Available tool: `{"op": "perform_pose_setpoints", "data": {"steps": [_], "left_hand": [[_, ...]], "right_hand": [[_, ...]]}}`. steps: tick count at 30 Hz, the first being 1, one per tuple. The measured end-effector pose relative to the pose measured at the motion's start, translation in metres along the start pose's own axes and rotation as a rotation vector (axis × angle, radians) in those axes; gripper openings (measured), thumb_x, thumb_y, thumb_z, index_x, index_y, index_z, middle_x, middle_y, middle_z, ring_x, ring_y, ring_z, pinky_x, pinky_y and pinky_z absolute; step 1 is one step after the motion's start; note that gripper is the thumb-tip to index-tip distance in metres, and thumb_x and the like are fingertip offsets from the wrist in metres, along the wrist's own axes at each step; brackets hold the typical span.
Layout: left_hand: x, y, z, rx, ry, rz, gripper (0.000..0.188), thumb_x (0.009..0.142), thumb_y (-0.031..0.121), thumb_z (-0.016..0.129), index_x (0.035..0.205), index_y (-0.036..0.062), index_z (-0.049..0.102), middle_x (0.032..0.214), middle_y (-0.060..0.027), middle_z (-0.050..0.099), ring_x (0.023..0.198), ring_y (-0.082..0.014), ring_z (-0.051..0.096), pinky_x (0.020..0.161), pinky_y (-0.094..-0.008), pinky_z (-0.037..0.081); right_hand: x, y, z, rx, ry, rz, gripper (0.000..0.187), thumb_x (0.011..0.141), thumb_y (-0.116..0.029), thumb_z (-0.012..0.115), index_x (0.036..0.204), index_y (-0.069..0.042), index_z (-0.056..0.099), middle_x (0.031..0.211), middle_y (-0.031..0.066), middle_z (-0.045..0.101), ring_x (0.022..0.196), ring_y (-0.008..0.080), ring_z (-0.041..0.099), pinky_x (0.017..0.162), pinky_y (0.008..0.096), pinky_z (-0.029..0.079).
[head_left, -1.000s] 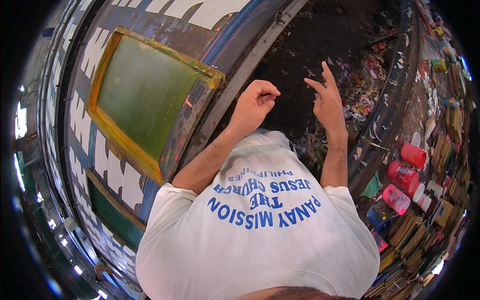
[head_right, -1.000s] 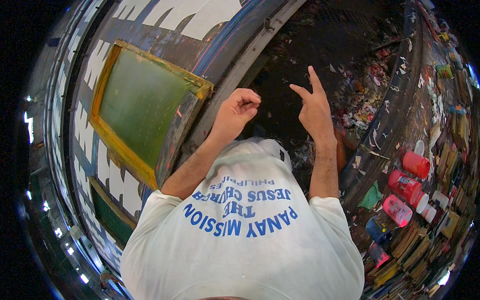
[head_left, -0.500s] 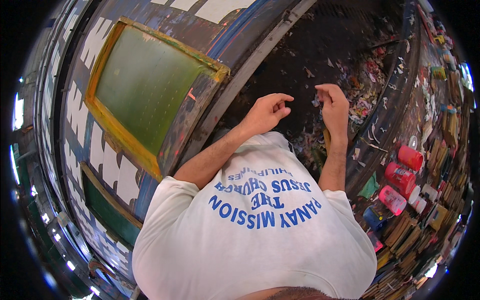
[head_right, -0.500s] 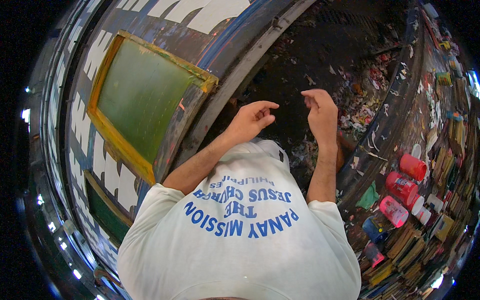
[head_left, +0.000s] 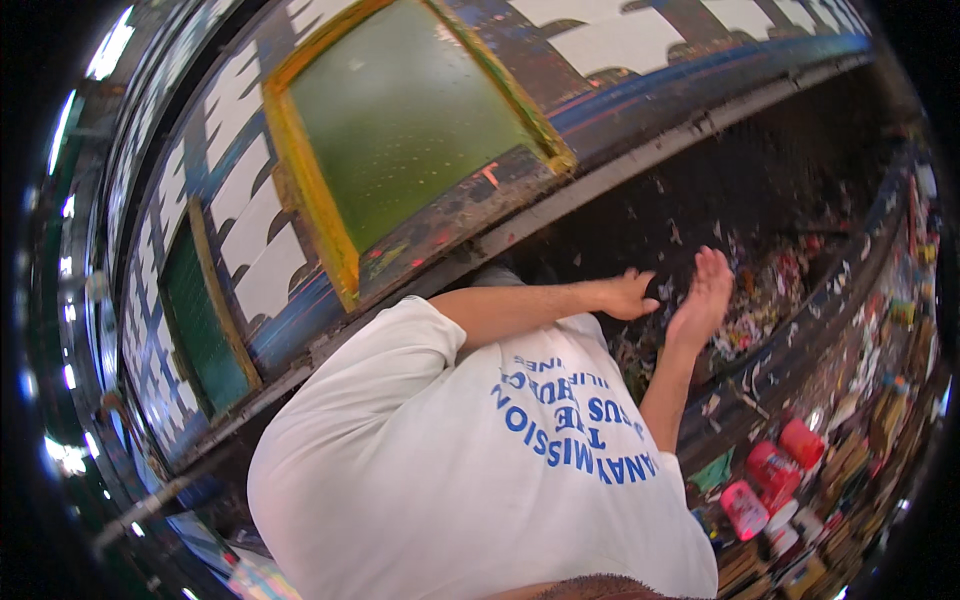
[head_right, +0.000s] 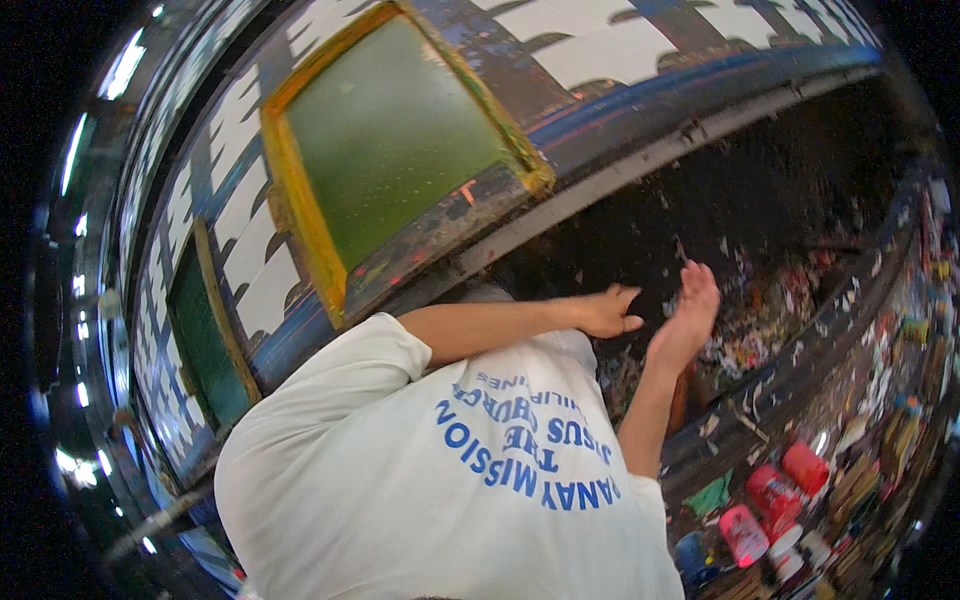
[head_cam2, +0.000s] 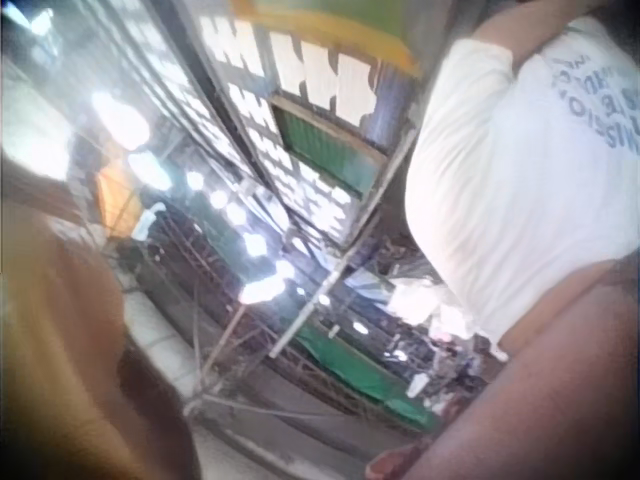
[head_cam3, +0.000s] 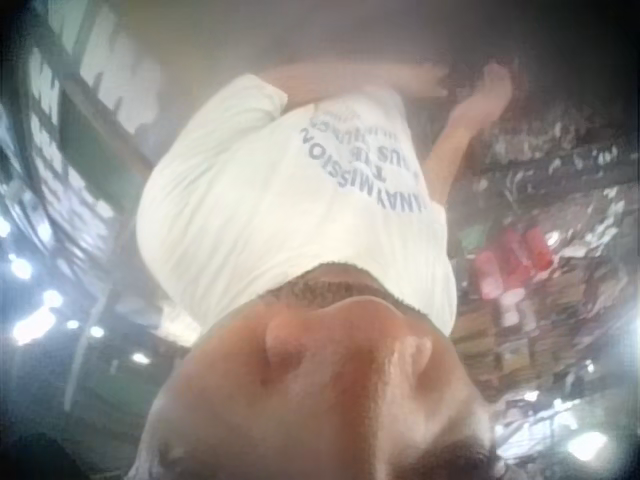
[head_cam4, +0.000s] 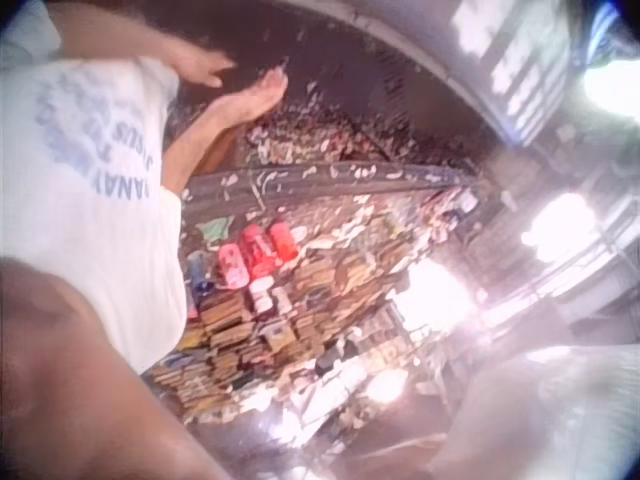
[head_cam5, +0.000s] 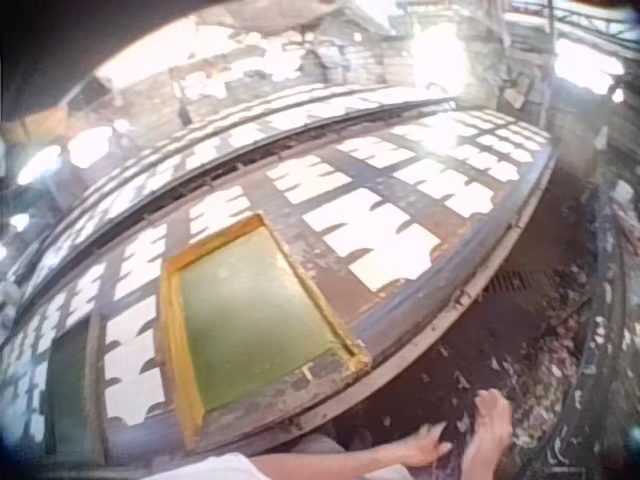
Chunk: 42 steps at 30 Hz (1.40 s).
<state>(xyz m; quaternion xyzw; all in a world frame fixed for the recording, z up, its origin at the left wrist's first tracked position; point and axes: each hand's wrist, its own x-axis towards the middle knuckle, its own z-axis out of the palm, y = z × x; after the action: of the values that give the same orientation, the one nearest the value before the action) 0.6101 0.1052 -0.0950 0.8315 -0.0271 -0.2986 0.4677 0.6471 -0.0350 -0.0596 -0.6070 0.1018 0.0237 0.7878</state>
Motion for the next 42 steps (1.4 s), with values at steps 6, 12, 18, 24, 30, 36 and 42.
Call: {"op": "perform_pose_setpoints", "data": {"steps": [6,12,18,24,30,36,42], "left_hand": [[-0.016,0.073,-0.016,-0.467,0.419,0.386,0.072,0.111,0.059,0.041,0.157,0.0042,0.046,0.162,-0.0242,0.046,0.148,-0.0386,0.046,0.125,-0.0454,0.033],[-0.066,0.019,-0.056,0.275,0.583,0.767,0.061,0.107,0.037,0.061,0.157,0.0047,0.049,0.160,-0.0205,0.048,0.147,-0.0399,0.047,0.122,-0.0491,0.038],[-0.151,-0.035,-0.115,0.022,0.383,0.311,0.031,0.103,0.029,0.069,0.121,0.0037,0.073,0.116,-0.0149,0.072,0.108,-0.0364,0.071,0.093,-0.0463,0.057],[-0.254,-0.085,-0.159,0.075,0.685,0.054,0.024,0.100,0.027,0.071,0.107,0.0037,0.074,0.110,-0.0133,0.071,0.106,-0.0361,0.068,0.092,-0.0457,0.055],[-0.291,-0.113,-0.144,0.279,0.737,-0.123,0.049,0.094,0.018,0.077,0.138,0.0046,0.064,0.145,-0.0173,0.058,0.139,-0.0377,0.053,0.117,-0.0459,0.044],[-0.300,-0.136,-0.125,0.295,0.701,-0.225,0.058,0.091,0.010,0.072,0.147,0.0009,0.058,0.156,-0.0202,0.054,0.147,-0.0384,0.049,0.123,-0.0470,0.041],[-0.304,-0.141,-0.110,0.436,0.762,-0.203,0.058,0.091,0.007,0.068,0.147,-0.0003,0.058,0.156,-0.0218,0.057,0.146,-0.0380,0.054,0.120,-0.0476,0.046]], "right_hand": [[-0.039,0.070,0.031,0.071,-0.034,0.005,0.067,0.114,-0.049,0.041,0.163,-0.004,0.040,0.166,0.0185,0.046,0.151,0.0324,0.046,0.125,0.0478,0.037],[0.005,0.015,0.035,0.646,-0.529,0.394,0.068,0.114,-0.056,0.039,0.159,-0.005,0.046,0.157,0.0174,0.053,0.141,0.0321,0.053,0.120,0.0524,0.042],[0.066,-0.006,0.074,0.125,-0.266,0.022,0.029,0.111,-0.021,0.065,0.133,-0.002,0.066,0.110,0.0075,0.070,0.097,0.0152,0.068,0.089,0.0303,0.058],[0.056,0.023,0.146,-0.198,-0.460,0.005,0.025,0.111,-0.016,0.065,0.130,0.000,0.070,0.096,0.0071,0.074,0.079,0.0106,0.068,0.077,0.0262,0.058],[0.034,0.023,0.221,-0.709,-0.752,-0.427,0.035,0.101,0.012,0.052,0.128,-0.001,0.071,0.126,0.0118,0.072,0.115,0.0230,0.071,0.096,0.0326,0.055],[0.016,-0.001,0.253,-0.955,-1.007,-0.462,0.055,0.083,0.019,0.045,0.126,-0.001,0.072,0.132,0.0138,0.070,0.124,0.0298,0.067,0.105,0.0361,0.052],[0.019,0.005,0.255,-0.961,-1.055,-0.528,0.052,0.083,0.019,0.045,0.124,0.001,0.072,0.131,0.0164,0.071,0.127,0.0325,0.067,0.109,0.0385,0.051]]}}
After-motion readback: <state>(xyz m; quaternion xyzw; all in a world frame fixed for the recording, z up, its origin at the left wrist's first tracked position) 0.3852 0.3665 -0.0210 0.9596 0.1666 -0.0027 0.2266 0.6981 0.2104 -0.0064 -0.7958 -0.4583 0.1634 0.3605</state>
